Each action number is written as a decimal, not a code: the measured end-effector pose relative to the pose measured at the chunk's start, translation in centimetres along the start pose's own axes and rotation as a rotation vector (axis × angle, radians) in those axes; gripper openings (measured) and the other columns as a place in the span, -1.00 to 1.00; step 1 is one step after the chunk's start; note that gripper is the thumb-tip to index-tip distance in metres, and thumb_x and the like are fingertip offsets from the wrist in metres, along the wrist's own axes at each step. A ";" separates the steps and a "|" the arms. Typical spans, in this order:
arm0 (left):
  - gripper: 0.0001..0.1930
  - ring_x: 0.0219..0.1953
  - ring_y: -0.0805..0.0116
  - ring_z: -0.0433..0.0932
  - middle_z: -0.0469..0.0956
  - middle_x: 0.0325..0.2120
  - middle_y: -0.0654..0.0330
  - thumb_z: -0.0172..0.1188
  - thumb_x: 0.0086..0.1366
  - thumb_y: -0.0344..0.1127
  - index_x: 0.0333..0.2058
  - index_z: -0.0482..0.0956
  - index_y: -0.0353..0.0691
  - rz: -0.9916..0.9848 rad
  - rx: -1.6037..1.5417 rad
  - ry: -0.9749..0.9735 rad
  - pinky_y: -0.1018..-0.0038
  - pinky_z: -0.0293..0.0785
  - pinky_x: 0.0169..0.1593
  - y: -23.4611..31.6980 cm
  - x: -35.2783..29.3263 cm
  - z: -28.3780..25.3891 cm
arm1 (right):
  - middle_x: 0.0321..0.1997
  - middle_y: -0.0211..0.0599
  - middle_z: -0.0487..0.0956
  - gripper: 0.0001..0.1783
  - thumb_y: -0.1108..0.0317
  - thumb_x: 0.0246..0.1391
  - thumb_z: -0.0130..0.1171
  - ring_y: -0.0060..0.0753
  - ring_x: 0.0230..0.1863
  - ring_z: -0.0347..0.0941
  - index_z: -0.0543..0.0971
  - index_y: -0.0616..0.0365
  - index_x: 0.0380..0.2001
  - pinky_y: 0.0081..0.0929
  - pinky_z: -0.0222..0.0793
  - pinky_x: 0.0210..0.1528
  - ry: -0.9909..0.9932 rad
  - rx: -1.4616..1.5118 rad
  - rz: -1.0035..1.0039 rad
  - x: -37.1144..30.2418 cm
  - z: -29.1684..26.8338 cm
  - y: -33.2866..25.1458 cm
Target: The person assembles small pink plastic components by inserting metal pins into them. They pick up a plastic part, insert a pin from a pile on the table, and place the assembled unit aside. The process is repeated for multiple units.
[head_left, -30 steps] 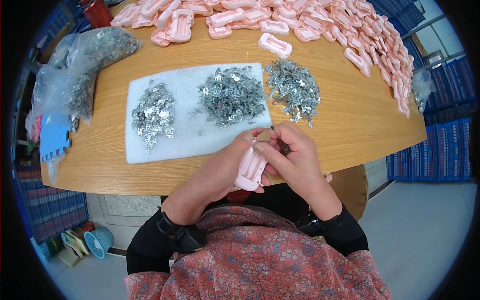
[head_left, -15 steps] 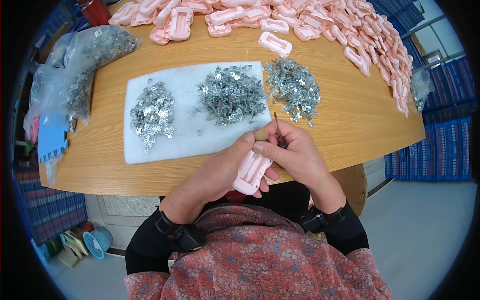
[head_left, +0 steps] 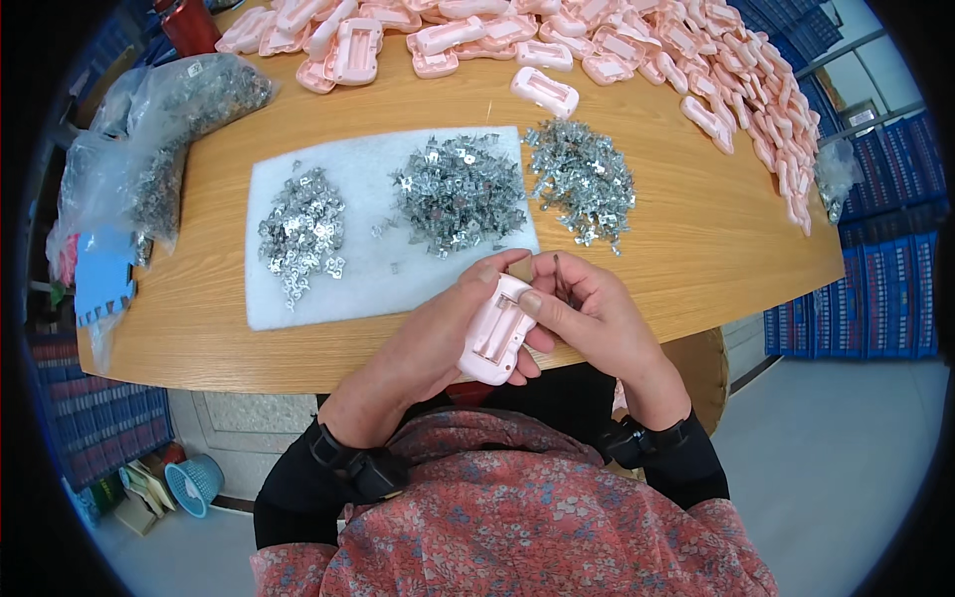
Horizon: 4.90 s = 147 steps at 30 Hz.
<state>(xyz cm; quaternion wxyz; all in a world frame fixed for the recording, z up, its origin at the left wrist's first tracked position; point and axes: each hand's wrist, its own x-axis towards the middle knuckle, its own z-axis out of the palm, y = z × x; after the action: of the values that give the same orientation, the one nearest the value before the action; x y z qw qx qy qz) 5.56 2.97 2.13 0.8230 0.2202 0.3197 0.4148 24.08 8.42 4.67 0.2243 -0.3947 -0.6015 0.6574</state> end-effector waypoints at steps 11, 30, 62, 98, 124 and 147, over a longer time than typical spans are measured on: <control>-0.60 -0.20 0.47 0.55 0.55 -0.14 0.17 -0.12 0.44 -0.43 0.22 0.30 -0.32 0.289 1.023 0.179 0.50 0.48 -0.07 1.3 -1.2 1.4 | -0.34 -0.56 0.51 -0.75 0.32 0.23 0.22 -0.79 -0.32 0.36 0.52 0.27 -0.15 -0.71 0.35 -0.25 0.021 -0.062 -0.027 -0.6 -0.8 -0.5; -0.60 -0.53 0.45 0.35 0.40 -0.40 0.24 0.03 0.46 -0.12 0.17 0.30 -0.11 0.165 -0.153 0.099 0.47 0.27 -0.41 1.5 -1.2 0.5 | -0.35 -0.29 0.57 -0.66 0.62 0.03 0.05 -0.52 -0.39 0.49 0.49 0.25 -0.07 -0.53 0.46 -0.28 0.143 -0.208 -0.484 -0.8 2.0 -0.3; -0.35 -0.09 0.47 0.47 0.50 -0.09 0.19 0.19 0.34 -0.20 0.32 0.18 -0.23 0.131 0.791 -0.231 0.46 0.41 0.07 2.8 -4.1 0.3 | -0.27 -0.23 0.61 -0.70 0.48 -0.10 0.34 -0.33 -0.31 0.58 0.56 0.14 -0.21 -0.47 0.50 -0.21 -0.154 -0.403 -0.315 -3.4 0.9 -1.6; -0.55 -0.18 0.47 0.51 0.58 -0.24 0.21 0.14 0.24 -0.51 0.11 0.50 -0.06 0.405 0.944 0.532 0.50 0.45 -0.06 3.0 0.3 2.0 | -0.41 -0.55 0.43 -0.78 0.54 0.05 0.21 -0.78 -0.36 0.35 0.43 0.19 -0.23 -0.68 0.36 -0.26 0.103 -0.175 -0.112 2.5 -1.3 0.2; -0.44 -0.32 0.45 0.56 0.49 -0.22 0.22 0.21 0.26 -0.50 0.24 0.29 -0.25 0.305 0.107 0.330 0.49 0.58 -0.20 2.3 0.3 1.0 | -0.38 -0.29 0.61 -0.77 0.49 0.08 0.29 -0.52 -0.34 0.56 0.49 0.22 -0.20 -0.53 0.47 -0.30 0.227 -0.334 -0.357 0.7 0.1 -0.4; -0.44 -0.29 0.46 0.56 0.52 -0.30 0.22 0.15 0.36 -0.43 0.29 0.20 -0.32 0.746 0.332 0.497 0.46 0.54 -0.11 1.6 -2.4 -0.3 | -0.44 -0.60 0.50 -0.86 0.38 0.19 0.24 -0.80 -0.38 0.38 0.53 0.23 -0.29 -0.74 0.25 -0.36 0.314 -0.156 -0.163 -4.0 -7.4 -1.6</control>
<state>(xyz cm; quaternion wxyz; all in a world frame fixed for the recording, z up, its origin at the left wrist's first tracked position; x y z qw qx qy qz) 3.43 1.97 3.77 0.4700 0.3424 0.4679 0.6655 32.00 10.21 7.49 0.3365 -0.4587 -0.6383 0.5187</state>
